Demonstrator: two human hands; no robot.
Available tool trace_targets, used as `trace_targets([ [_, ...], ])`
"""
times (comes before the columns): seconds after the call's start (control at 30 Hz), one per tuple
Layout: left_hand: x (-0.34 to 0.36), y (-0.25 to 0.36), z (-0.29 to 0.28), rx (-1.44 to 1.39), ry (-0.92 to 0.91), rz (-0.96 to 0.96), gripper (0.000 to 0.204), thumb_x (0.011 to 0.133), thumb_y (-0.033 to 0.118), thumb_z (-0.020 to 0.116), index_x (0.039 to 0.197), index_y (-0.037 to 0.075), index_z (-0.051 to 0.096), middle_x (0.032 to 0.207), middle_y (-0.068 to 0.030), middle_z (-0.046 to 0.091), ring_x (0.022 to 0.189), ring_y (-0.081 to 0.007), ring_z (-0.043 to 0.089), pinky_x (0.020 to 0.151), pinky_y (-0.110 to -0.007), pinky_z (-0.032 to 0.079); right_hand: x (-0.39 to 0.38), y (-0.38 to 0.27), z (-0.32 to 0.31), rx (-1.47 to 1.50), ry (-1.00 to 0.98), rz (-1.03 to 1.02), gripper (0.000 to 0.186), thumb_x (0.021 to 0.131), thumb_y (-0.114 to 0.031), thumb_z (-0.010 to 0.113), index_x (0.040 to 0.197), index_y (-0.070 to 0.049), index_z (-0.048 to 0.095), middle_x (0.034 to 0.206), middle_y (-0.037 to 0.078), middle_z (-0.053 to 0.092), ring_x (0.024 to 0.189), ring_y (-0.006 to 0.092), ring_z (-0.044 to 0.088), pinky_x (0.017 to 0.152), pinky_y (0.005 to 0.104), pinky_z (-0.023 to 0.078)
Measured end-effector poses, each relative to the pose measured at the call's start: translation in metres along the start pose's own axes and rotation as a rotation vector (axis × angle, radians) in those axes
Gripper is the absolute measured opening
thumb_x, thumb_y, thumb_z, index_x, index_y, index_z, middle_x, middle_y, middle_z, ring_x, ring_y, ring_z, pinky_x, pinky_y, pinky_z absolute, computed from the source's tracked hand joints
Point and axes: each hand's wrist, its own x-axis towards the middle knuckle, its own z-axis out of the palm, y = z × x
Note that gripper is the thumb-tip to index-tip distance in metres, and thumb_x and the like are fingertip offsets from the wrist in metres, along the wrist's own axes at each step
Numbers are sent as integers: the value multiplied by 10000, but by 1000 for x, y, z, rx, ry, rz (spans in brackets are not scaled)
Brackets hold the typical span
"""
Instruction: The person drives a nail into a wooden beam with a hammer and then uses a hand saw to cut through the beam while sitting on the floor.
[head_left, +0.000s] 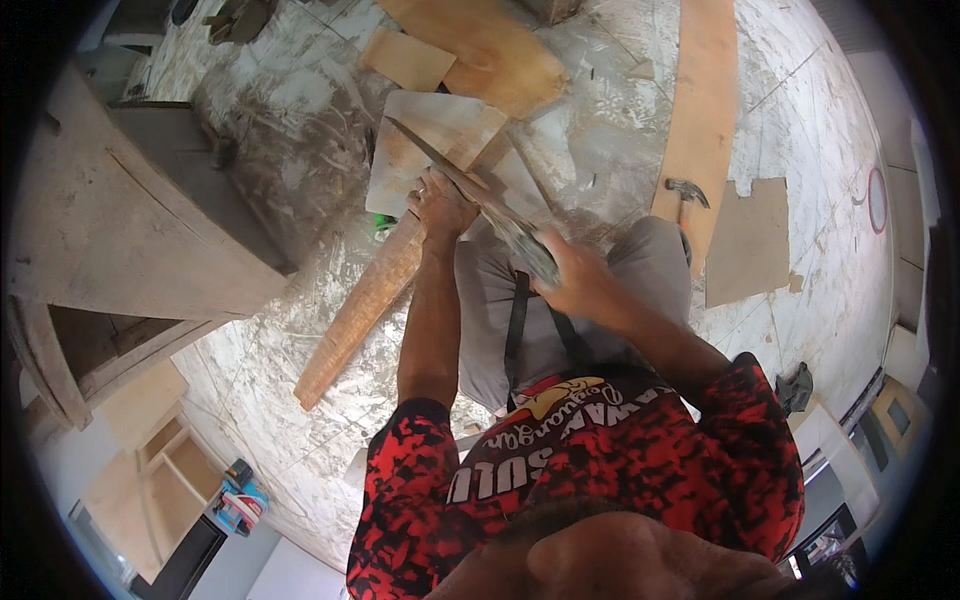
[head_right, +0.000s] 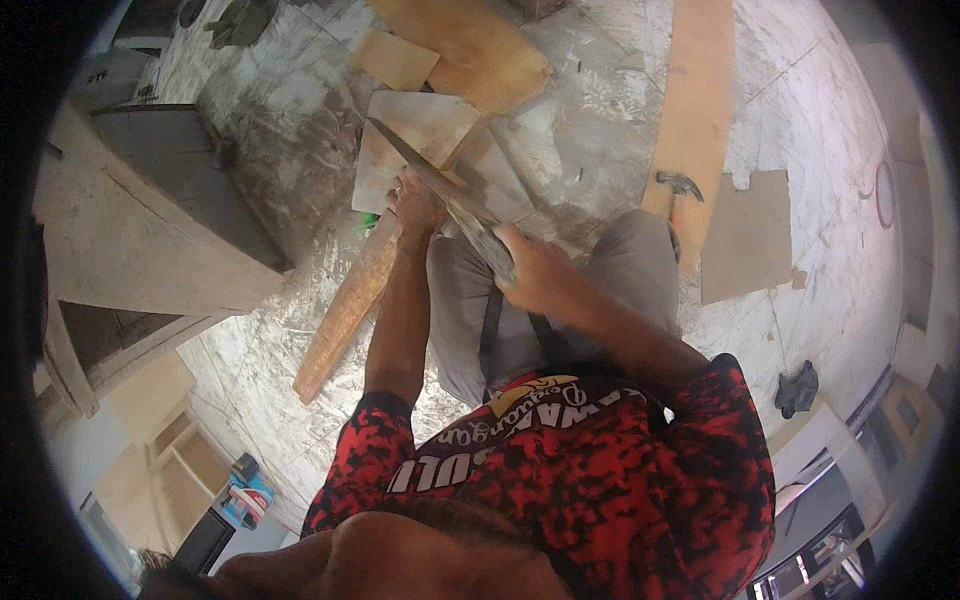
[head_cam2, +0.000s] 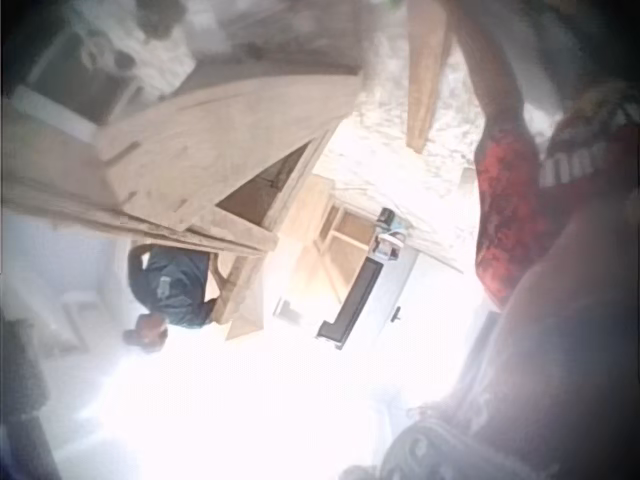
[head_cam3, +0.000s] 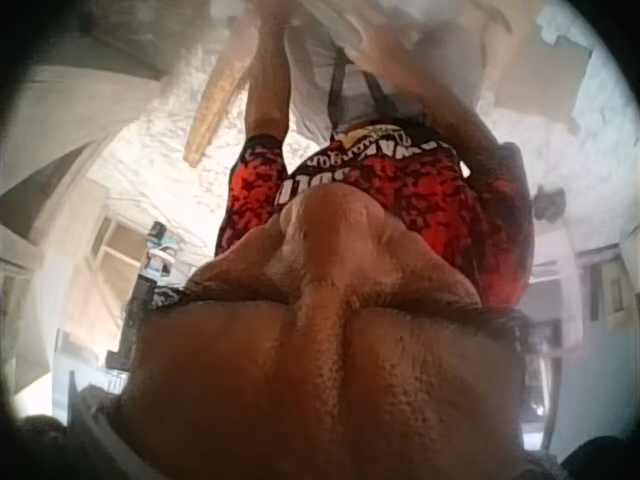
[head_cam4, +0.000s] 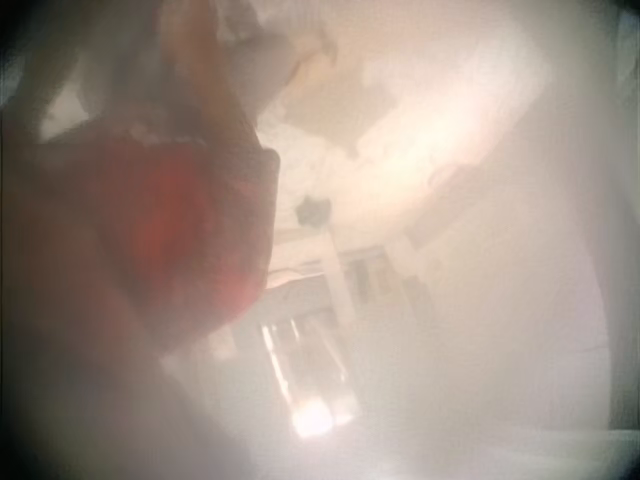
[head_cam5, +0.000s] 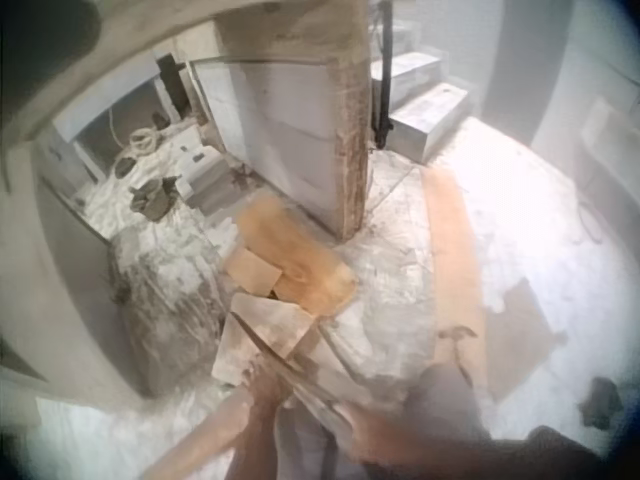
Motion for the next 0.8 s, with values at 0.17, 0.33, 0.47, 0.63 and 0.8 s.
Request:
trace_targets([
  [0.17, 2, 10, -19, -75, 4, -29, 1076, 658, 644, 672, 1360, -95, 329, 1330, -261, 422, 1217, -386, 428, 980, -563, 273, -42, -13, -15, -17, 89, -114, 537, 784, -164, 673, 1244, -30, 430, 924, 244, 649, 878, 452, 622, 755, 497, 503],
  [0.33, -5, -6, 8, -14, 92, -48, 1045, 670, 617, 683, 1358, -86, 332, 1289, -251, 449, 1223, -384, 435, 961, -588, 301, 2, -3, 25, -70, 91, -140, 580, 760, -162, 691, 1266, -39, 436, 902, 238, 648, 829, 423, 643, 721, 484, 508],
  [0.47, 7, 22, -23, -147, -66, -85, 1034, 678, 559, 707, 1384, -79, 304, 1318, -255, 436, 1269, -390, 410, 970, -587, 308, -3, 78, 52, -151, 272, -281, 586, 737, -191, 708, 1246, -49, 455, 906, 234, 651, 828, 425, 643, 720, 484, 507],
  [0.63, 5, 5, -36, -105, -18, -143, 1084, 650, 547, 758, 1419, -40, 270, 1332, -224, 433, 1281, -401, 404, 1033, -597, 275, 10, 55, 49, -68, 331, -314, 466, 747, -128, 680, 1182, -62, 524, 890, 210, 660, 830, 389, 658, 710, 435, 512],
  [0.8, 17, -6, -79, -158, 119, -228, 1158, 620, 516, 809, 1452, -16, 203, 1406, -204, 374, 1298, -387, 390, 1072, -587, 253, 33, 56, 30, 11, 269, -370, 462, 764, -160, 684, 1183, -68, 514, 977, 245, 650, 934, 402, 637, 790, 439, 504],
])
